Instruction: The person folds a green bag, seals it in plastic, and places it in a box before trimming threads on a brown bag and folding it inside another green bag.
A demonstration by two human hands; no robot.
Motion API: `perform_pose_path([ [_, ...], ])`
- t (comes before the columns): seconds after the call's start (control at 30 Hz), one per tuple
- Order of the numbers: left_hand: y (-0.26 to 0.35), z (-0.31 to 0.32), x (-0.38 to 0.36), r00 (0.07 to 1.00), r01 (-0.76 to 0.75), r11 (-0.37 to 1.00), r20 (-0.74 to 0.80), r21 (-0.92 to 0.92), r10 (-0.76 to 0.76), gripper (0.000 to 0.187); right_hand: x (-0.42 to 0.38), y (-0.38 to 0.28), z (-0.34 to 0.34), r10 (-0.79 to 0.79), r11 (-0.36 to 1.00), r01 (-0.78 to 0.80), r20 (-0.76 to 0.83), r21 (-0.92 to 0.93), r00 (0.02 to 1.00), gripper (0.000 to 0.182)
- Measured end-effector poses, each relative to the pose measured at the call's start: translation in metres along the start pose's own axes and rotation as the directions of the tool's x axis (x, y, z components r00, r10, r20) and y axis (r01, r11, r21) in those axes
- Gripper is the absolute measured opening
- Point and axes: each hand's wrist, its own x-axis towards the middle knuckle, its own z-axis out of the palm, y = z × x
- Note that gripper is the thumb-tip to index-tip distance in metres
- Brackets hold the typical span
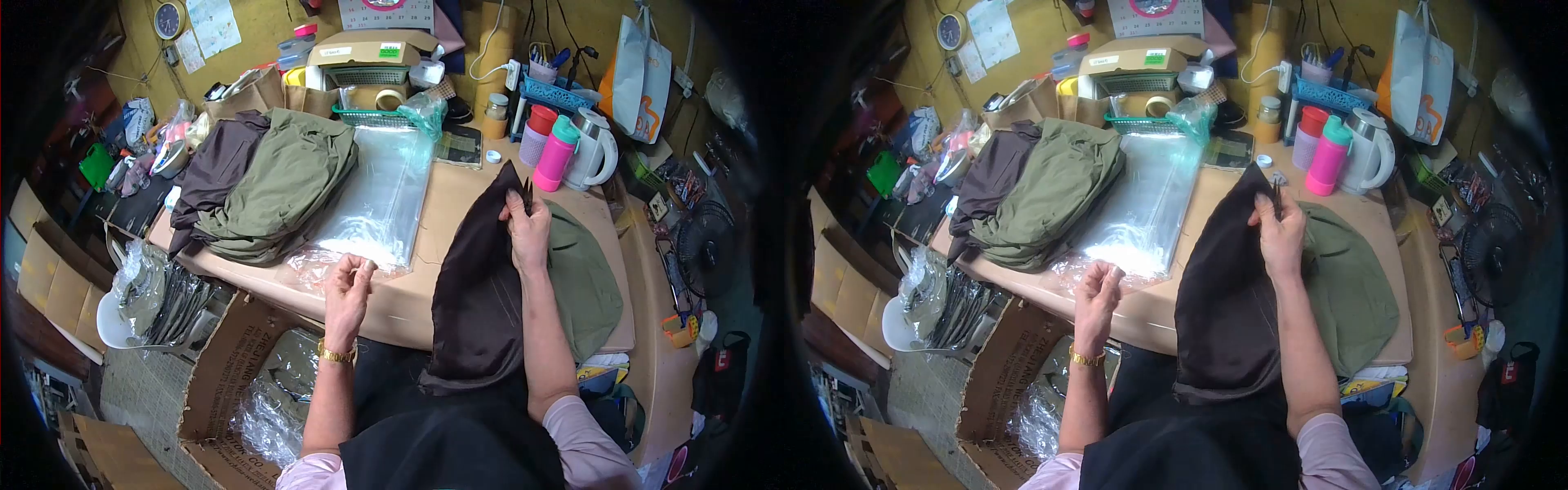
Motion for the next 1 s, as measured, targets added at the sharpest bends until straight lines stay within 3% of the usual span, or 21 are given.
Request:
perform_pose_path([
  [0.03,0.007,0.010,-0.001,1.000,-0.002,1.000,-0.002,0.001,0.002,0.018,0.000,-0.002,0.002,-0.001,1.000,0.001,0.002,0.002,1.000,0.018],
  [0.1,0.027,0.039,-0.003,0.994,-0.022,0.943,-0.106,-0.333,-0.014,0.022,-0.002,-0.007,0.008,-0.020,1.000,0.020,0.010,0.009,1.000,0.017],
  [0.13,0.026,0.049,-0.001,0.994,-0.022,0.943,-0.107,-0.332,-0.015,0.022,-0.003,-0.008,0.009,-0.020,1.000,0.020,0.011,0.009,1.000,0.017],
  [0.17,0.025,0.058,0.000,0.989,-0.140,0.987,-0.065,-0.076,0.135,0.024,-0.003,-0.008,0.010,-0.030,0.999,0.031,0.030,-0.017,0.999,0.018],
  [0.2,0.025,0.062,0.002,0.964,-0.264,0.948,0.015,0.176,0.266,0.027,-0.004,-0.009,0.011,-0.041,0.998,0.043,0.049,-0.043,0.998,0.019],
  [0.23,0.026,0.062,0.003,0.965,-0.262,0.949,0.012,0.175,0.264,0.027,-0.005,-0.012,0.013,-0.039,0.998,0.041,0.052,-0.045,0.998,0.019],
  [0.3,0.028,0.062,0.005,0.964,-0.114,0.989,0.253,0.094,0.087,0.026,-0.006,-0.019,0.013,-0.054,0.997,0.058,0.072,-0.057,0.996,0.020],
  [0.37,0.035,0.057,0.005,0.972,-0.133,0.984,0.211,0.122,0.105,0.017,-0.005,-0.019,0.009,-0.063,0.995,0.068,0.075,-0.072,0.995,0.020],
  [0.43,0.049,0.045,0.002,0.976,-0.009,0.963,0.212,0.268,-0.049,0.016,-0.006,-0.019,0.006,-0.065,0.994,0.071,0.075,-0.085,0.995,0.020],
  [0.63,0.041,0.029,-0.005,0.991,-0.070,0.915,0.133,0.397,0.018,0.017,-0.007,-0.014,0.009,-0.064,0.994,0.072,0.099,-0.083,0.993,0.019],
  [0.7,0.038,0.030,-0.008,0.991,-0.130,0.985,0.057,0.115,0.124,0.017,-0.007,-0.014,0.010,-0.049,0.996,0.056,0.098,-0.072,0.994,0.021],
  [0.73,0.040,0.027,-0.008,0.988,0.040,0.989,0.152,-0.141,-0.019,0.014,-0.006,-0.013,0.010,-0.049,0.996,0.056,0.098,-0.071,0.994,0.021],
  [0.77,0.039,0.029,-0.008,0.988,0.040,0.989,0.152,-0.140,-0.018,0.014,-0.006,-0.010,0.011,-0.053,0.995,0.062,0.121,-0.074,0.991,0.020],
  [0.8,0.036,0.032,-0.008,0.962,0.190,0.891,0.261,-0.413,-0.084,0.012,-0.006,-0.008,0.012,-0.056,0.995,0.068,0.145,-0.077,0.988,0.020],
  [0.83,0.033,0.032,-0.008,0.918,0.344,0.699,0.381,-0.627,-0.110,0.011,-0.009,-0.013,0.015,-0.057,0.995,0.069,0.147,-0.076,0.988,0.020],
  [0.9,0.025,0.029,-0.006,0.897,0.384,0.657,0.430,-0.649,-0.100,0.010,-0.024,-0.034,0.020,-0.147,0.852,0.175,0.096,-0.494,0.984,0.029],
  [0.93,0.025,0.030,-0.006,0.899,0.386,0.632,0.429,-0.673,-0.092,0.008,-0.031,-0.044,0.021,-0.107,0.865,0.171,0.160,-0.473,0.981,0.039],
  [0.97,0.025,0.031,-0.007,0.900,0.387,0.605,0.427,-0.696,-0.085,0.006,-0.039,-0.052,0.026,-0.237,0.811,0.318,0.220,-0.492,0.946,0.034],
  [1.0,0.025,0.032,-0.007,0.903,0.381,0.608,0.421,-0.697,-0.083,0.006,-0.050,-0.064,0.029,-0.231,0.763,0.369,0.309,-0.531,0.922,0.032],
])
